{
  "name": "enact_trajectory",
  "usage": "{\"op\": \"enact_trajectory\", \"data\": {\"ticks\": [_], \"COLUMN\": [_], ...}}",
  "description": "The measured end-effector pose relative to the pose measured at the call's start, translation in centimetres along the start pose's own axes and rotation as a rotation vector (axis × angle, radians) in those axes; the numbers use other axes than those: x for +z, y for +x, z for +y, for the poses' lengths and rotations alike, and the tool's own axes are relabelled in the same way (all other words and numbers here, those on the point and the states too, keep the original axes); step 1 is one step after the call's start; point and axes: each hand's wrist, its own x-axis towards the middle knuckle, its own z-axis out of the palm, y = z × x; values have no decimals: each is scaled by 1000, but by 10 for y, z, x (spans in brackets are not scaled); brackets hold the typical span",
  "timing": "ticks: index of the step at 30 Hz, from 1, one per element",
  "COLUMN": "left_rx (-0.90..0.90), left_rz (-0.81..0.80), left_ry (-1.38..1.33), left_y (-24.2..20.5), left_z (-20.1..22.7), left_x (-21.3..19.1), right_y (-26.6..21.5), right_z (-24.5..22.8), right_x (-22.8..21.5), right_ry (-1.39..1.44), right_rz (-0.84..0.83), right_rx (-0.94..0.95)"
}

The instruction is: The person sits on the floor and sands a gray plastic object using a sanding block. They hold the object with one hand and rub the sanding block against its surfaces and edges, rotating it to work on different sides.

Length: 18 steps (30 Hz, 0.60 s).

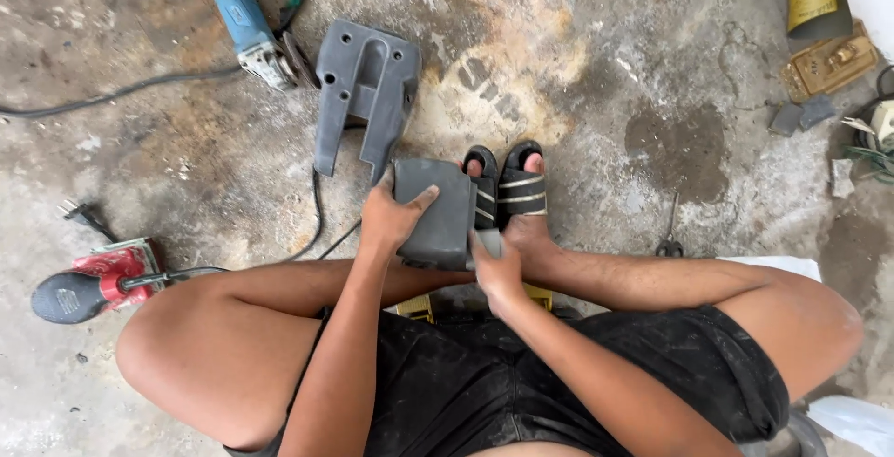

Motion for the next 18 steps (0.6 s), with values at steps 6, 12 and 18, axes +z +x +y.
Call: {"op": "enact_trajectory", "data": {"ticks": [6,12,18], "left_rx": [-27,-67,-40], "left_rz": [23,-36,-78], "left_ry": [-45,-9,-34], "left_y": [6,-1,-16], "left_z": [-3,11,23], "left_x": [0,-9,-15], "right_y": [73,6,30], "right_z": [-16,-14,19], "right_x": [26,-18,-4], "right_ry": [21,199,49], "right_rz": [114,-195,-66], "right_rx": [18,166,60]}}
